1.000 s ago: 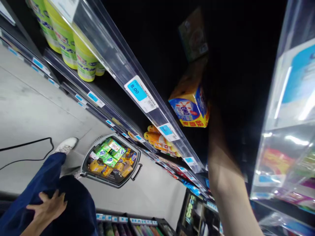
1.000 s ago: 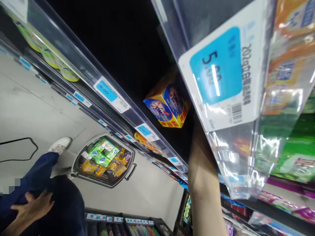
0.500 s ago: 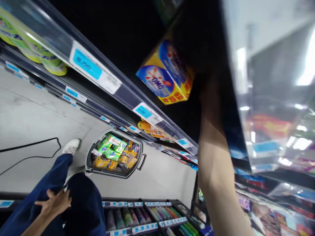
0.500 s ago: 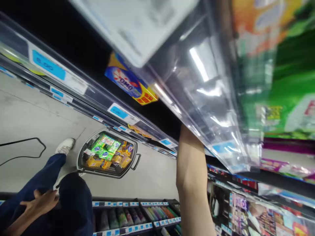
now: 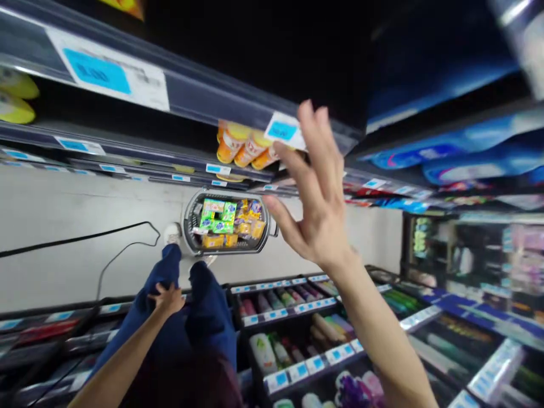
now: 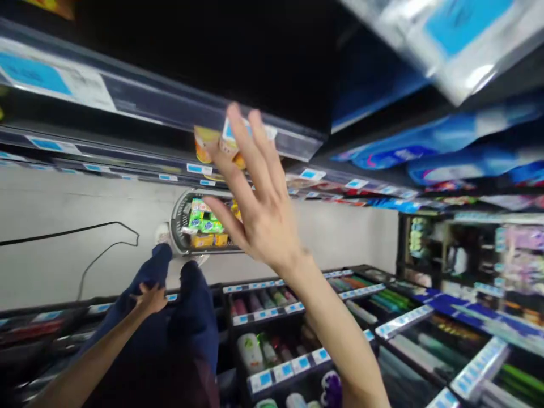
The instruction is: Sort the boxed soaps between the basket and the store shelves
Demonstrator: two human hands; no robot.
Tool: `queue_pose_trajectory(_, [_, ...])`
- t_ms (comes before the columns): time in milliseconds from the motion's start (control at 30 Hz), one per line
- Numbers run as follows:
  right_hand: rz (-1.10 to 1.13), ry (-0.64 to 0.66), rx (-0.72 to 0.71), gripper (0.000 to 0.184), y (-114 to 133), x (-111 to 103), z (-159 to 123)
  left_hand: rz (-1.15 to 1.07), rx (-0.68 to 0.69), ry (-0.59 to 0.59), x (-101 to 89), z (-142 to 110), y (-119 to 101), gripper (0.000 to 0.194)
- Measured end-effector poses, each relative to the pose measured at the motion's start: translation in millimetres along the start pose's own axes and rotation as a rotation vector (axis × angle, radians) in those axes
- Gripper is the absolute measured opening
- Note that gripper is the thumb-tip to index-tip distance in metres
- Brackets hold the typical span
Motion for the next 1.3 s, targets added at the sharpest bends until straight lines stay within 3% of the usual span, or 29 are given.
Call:
queue_pose_trajectory(100, [0.039, 0.134, 0.004, 0.049, -22, 35, -78, 0.137, 0.046, 0.12, 1.5, 0, 0, 0.045])
queue_pose_trajectory(200, [0.075, 0.372, 0.088, 0.043, -51, 92, -152, 0.211, 0.059, 0.213, 1.1, 1, 2, 0.05])
queue_pose_trajectory(300, [0.087, 0.596, 0.223, 0.038, -69, 154, -218, 0.272, 0.067, 0.23, -1.6, 2, 2, 0.052])
queue_pose_trajectory(433, [0.233, 0.706, 0.652, 0.042, -83, 234, -296, 0.357, 0.065, 0.25, -7.0, 3, -2, 0.055])
queue_pose_trajectory(533, [0.415, 0.639, 1.077, 0.051, -83, 293, -347, 0.392, 0.056, 0.221, -17.3, 6, -5, 0.054])
queue_pose_trajectory(633, [0.427, 0.542, 1.455, 0.058, -71, 341, -386, 0.375, 0.063, 0.214, -27.5, 11, -1, 0.055])
queue_pose_trajectory(733, [0.364, 0.435, 1.654, 0.065, -50, 374, -398, 0.367, 0.075, 0.241, -34.1, 18, 7, 0.058])
queue_pose_trajectory(933, [0.287, 0.306, 1.645, 0.086, -29, 417, -359, 0.392, 0.083, 0.222, -48.5, 34, 9, 0.059])
queue_pose_trajectory(1133, [0.163, 0.257, 1.705, 0.099, -51, 459, -327, 0.357, 0.052, 0.179, -63.3, 47, 10, 0.058])
queue_pose_trajectory(1300, [0.108, 0.262, 1.556, 0.107, -77, 494, -305, 0.346, 0.031, 0.117, -65.7, 59, 20, 0.059])
Point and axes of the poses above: each hand's wrist, its own z-axis towards the middle knuckle, its own x-axis out of the palm, y = z × x, the point moved 5 cm from there along z, towards the middle knuckle, and after that the axes turned 4 degrees about -y, right-handed, at the moved point
